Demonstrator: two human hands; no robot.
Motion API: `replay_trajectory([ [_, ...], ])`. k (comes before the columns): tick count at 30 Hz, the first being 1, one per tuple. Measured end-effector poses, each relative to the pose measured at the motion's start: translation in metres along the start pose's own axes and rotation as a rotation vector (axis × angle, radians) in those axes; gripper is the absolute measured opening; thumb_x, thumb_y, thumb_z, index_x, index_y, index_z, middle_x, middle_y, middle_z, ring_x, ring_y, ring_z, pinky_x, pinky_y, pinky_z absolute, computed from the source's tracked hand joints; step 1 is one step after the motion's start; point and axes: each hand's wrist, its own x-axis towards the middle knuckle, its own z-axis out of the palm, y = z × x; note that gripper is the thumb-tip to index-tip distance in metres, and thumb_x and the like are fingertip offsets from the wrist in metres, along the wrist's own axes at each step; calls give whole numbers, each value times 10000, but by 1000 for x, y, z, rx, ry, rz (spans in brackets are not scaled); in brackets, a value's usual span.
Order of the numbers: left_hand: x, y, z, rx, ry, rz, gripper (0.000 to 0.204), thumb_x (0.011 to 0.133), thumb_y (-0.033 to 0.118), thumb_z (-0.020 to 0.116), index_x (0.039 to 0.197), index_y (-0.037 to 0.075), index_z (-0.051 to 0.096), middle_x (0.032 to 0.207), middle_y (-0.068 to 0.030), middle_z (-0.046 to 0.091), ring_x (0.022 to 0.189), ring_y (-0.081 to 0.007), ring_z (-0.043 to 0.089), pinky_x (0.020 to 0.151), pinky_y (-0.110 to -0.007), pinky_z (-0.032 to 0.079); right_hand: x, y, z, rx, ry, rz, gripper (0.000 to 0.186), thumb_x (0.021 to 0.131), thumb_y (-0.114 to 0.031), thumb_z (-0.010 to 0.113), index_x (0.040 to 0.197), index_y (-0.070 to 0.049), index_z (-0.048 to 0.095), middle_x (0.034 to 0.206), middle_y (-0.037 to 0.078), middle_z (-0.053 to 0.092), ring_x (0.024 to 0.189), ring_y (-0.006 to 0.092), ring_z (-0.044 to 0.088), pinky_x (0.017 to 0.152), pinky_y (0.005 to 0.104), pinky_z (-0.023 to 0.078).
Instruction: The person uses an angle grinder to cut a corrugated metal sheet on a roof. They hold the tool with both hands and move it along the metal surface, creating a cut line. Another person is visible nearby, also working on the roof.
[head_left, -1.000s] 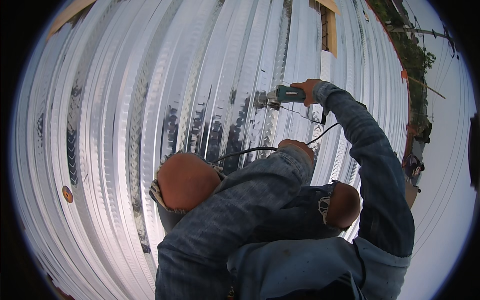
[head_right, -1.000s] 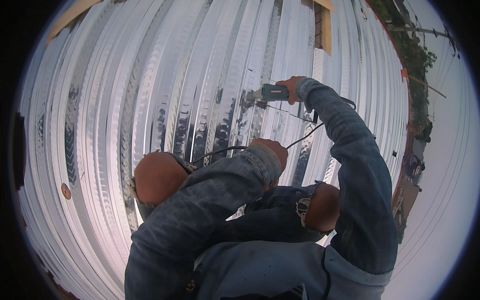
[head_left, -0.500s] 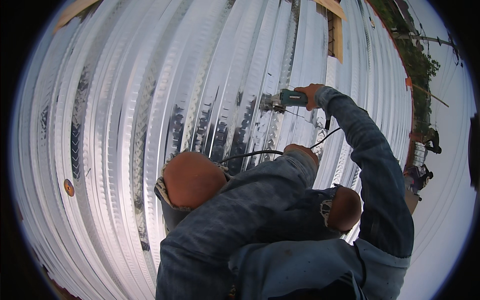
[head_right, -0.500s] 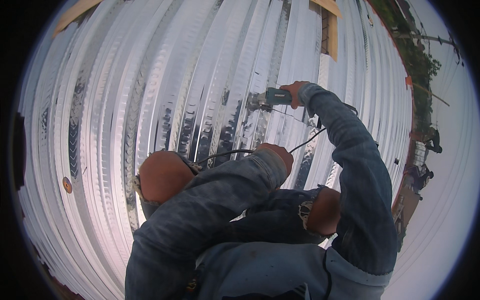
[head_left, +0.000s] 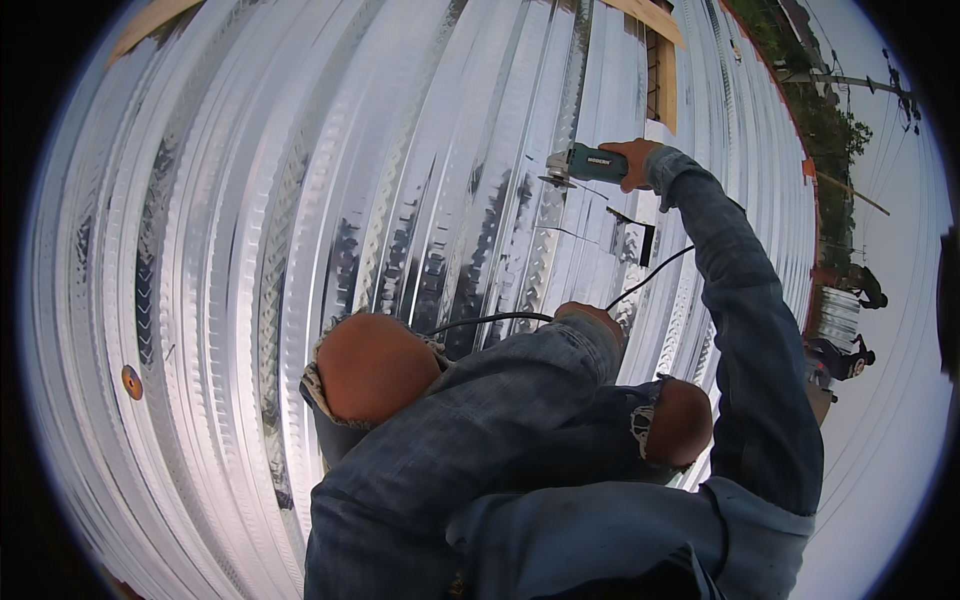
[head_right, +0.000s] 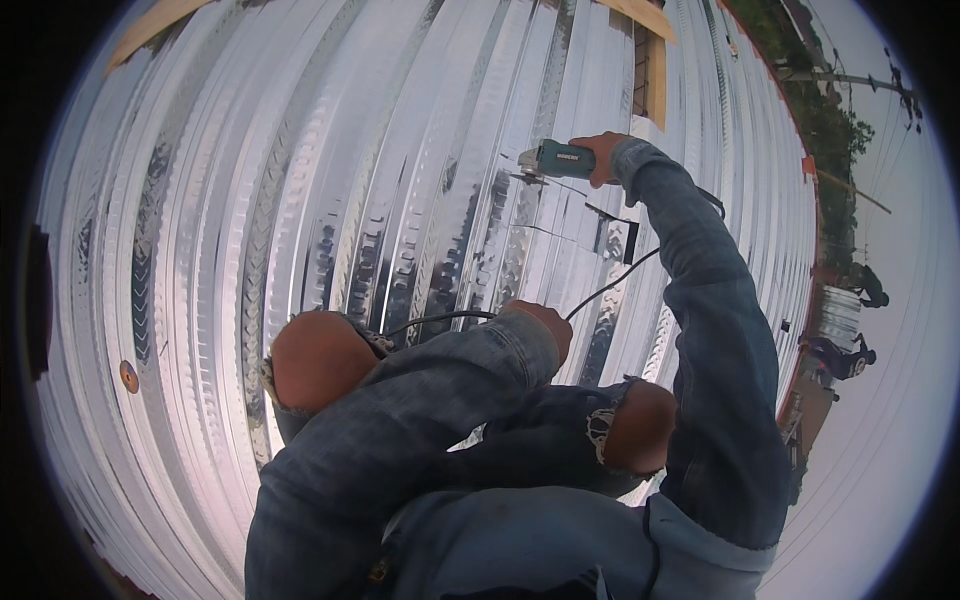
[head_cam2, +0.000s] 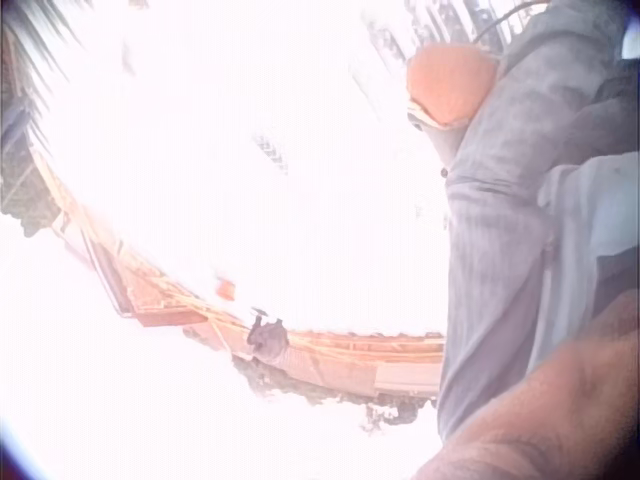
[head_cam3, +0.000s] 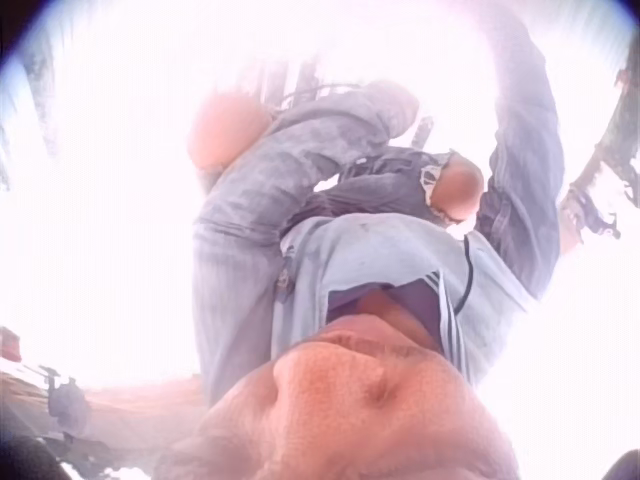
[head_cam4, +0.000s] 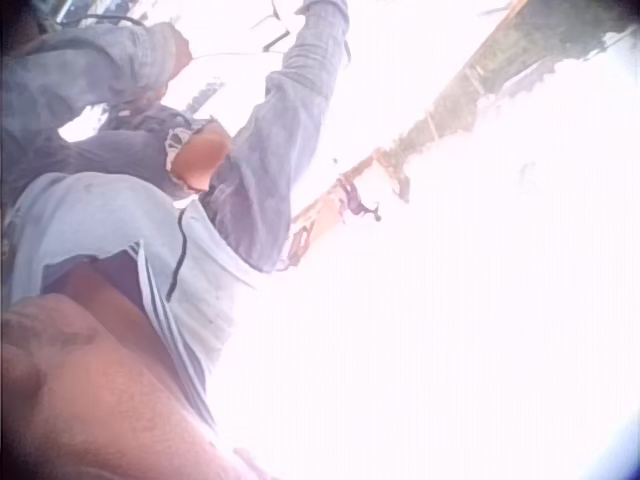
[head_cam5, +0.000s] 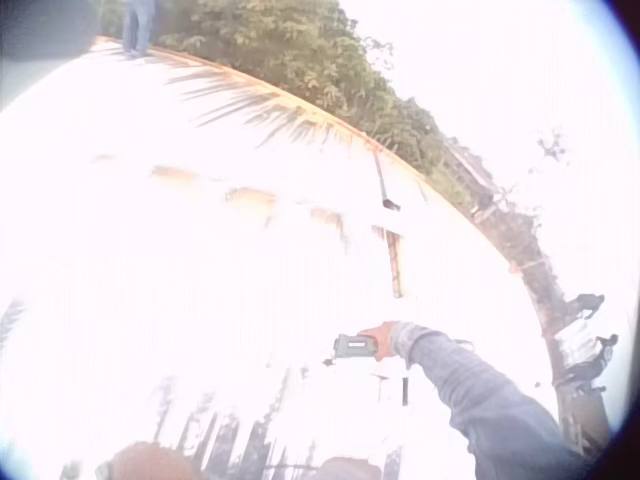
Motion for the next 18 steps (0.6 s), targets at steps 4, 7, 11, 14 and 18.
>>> replay_trajectory([
  [4,0,-1,-8,5,-51,-28,305,796,202,642,1080,96,670,1080,-100,670,1001,-261,647,804,-418,522,15,14,-13,-40,10,42,907,527,-171,788,1364,-222,440,1177,102,614,1049,280,601,960,368,452],
  [7,3,-1,-10,2,-67,-43,314,781,211,664,1073,96,673,1078,-98,671,1000,-260,648,804,-420,523,20,20,-18,-19,-4,29,904,523,-169,784,1360,-223,448,1189,101,608,1057,279,598,967,366,445],
  [11,9,-4,-10,-11,-72,-54,327,763,227,690,1063,99,678,1075,-97,672,995,-261,650,801,-419,526,24,20,-19,-35,-41,29,904,532,-143,783,1365,-225,442,1203,99,603,1056,277,600,983,370,433],
  [14,13,-9,-6,-11,-75,-43,333,755,237,700,1059,102,681,1071,-96,673,992,-259,651,797,-418,527,22,17,-16,-56,-43,22,909,557,-105,788,1378,-236,422,1224,89,598,1053,281,604,1013,382,411],
  [18,18,-11,-2,-23,-79,-30,334,750,243,708,1052,103,683,1063,-93,677,986,-252,654,796,-414,526,22,16,-14,-63,-48,17,895,575,-101,785,1379,-243,417,1224,85,598,1062,283,600,1018,390,406],
])
